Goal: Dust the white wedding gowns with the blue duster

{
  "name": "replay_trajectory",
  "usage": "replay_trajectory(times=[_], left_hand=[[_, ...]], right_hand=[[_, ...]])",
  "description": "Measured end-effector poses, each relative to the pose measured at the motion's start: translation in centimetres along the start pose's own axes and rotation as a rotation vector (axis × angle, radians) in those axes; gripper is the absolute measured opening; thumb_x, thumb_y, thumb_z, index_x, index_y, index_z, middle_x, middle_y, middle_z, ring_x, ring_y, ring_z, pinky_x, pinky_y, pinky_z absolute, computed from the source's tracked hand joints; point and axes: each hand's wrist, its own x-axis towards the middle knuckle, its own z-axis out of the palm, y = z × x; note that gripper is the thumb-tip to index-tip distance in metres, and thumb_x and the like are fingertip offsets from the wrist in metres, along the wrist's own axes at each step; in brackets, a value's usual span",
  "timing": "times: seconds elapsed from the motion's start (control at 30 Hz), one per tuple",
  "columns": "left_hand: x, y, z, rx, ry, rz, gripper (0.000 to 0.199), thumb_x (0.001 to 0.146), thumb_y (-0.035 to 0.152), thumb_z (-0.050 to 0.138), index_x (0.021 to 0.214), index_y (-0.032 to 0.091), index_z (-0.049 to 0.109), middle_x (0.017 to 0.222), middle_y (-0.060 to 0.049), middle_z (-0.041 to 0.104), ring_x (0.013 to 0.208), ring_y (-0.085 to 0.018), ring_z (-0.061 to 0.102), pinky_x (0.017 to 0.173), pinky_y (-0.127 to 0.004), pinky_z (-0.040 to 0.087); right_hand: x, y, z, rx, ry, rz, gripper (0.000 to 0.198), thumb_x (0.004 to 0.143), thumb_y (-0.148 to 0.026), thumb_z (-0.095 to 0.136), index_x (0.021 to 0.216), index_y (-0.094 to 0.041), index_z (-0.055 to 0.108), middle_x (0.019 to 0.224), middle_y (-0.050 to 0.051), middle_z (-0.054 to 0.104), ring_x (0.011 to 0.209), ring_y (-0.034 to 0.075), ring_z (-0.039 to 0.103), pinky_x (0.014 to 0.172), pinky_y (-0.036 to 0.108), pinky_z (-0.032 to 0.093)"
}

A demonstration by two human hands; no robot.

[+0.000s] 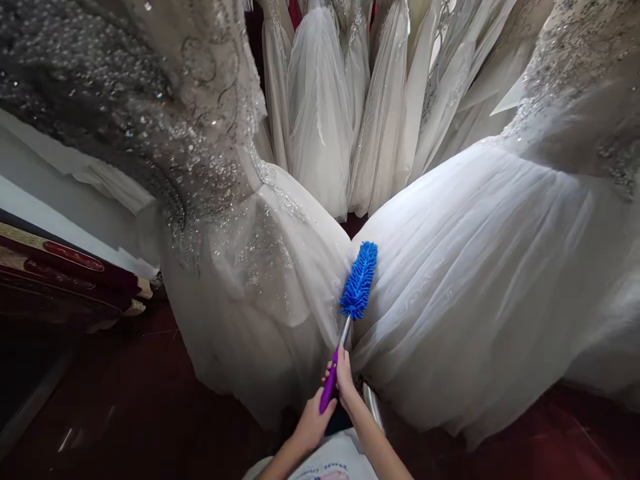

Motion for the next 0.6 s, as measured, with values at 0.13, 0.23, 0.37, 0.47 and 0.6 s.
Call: replay_trajectory(times=[0.13, 0.23, 0.37, 0.47, 0.6], left_hand=[[-6.7, -3.5, -7.3, 0.208, 0.094, 0.025, 0.057, 0.083, 0.058, 0.032, 0.112, 0.015, 0.056, 0.087, -0.011, 0.070, 0.079, -0.023, 0.064, 0.070, -0.030, 0.044], [-11.1, -5.3, -12.9, 0.277, 0.192, -0.025, 0.065, 0.082, 0.061, 0.031, 0.117, 0.011, 0.053, 0.088, -0.014, 0.070, 0.084, -0.025, 0.064, 0.072, -0.030, 0.044], [-15.3, -7.4, -17.9, 0.268, 0.212, -0.114, 0.063, 0.083, 0.060, 0.029, 0.120, 0.014, 0.050, 0.097, -0.012, 0.070, 0.091, -0.024, 0.063, 0.072, -0.027, 0.044], [-17.1, -9.0, -19.4, 0.345, 0.221, -0.240, 0.054, 0.083, 0.058, 0.032, 0.112, 0.020, 0.055, 0.092, -0.007, 0.070, 0.089, -0.023, 0.064, 0.070, -0.025, 0.043], [-19.3, -11.7, -18.7, 0.430, 0.103, -0.311, 0.046, 0.083, 0.057, 0.034, 0.083, 0.021, 0.063, 0.077, -0.003, 0.070, 0.076, -0.020, 0.064, 0.065, -0.025, 0.041]], right_hand=[[-6.5, 1.5, 5.3, 0.015, -0.114, -0.134, 0.049, 0.070, -0.072, 0.043, 0.084, -0.026, 0.040, 0.057, -0.005, 0.054, 0.052, 0.016, 0.057, 0.044, 0.026, 0.043], [-9.7, 0.4, 9.6, -0.077, -0.265, -0.413, 0.042, 0.068, -0.056, 0.062, 0.092, -0.025, 0.048, 0.074, -0.003, 0.058, 0.071, 0.015, 0.059, 0.058, 0.026, 0.048], [-9.9, 2.0, 13.7, -0.133, -0.441, -0.331, 0.042, 0.063, -0.041, 0.072, 0.095, -0.025, 0.050, 0.073, -0.006, 0.054, 0.068, 0.011, 0.054, 0.058, 0.023, 0.048], [-8.7, 6.4, 14.8, -0.153, -0.401, -0.121, 0.039, 0.058, -0.042, 0.074, 0.081, -0.022, 0.050, 0.063, -0.007, 0.053, 0.059, 0.011, 0.053, 0.049, 0.022, 0.047], [-9.3, 13.0, 11.8, -0.183, -0.260, 0.008, 0.034, 0.061, -0.039, 0.073, 0.073, -0.021, 0.048, 0.060, -0.005, 0.054, 0.053, 0.011, 0.054, 0.042, 0.020, 0.042]])
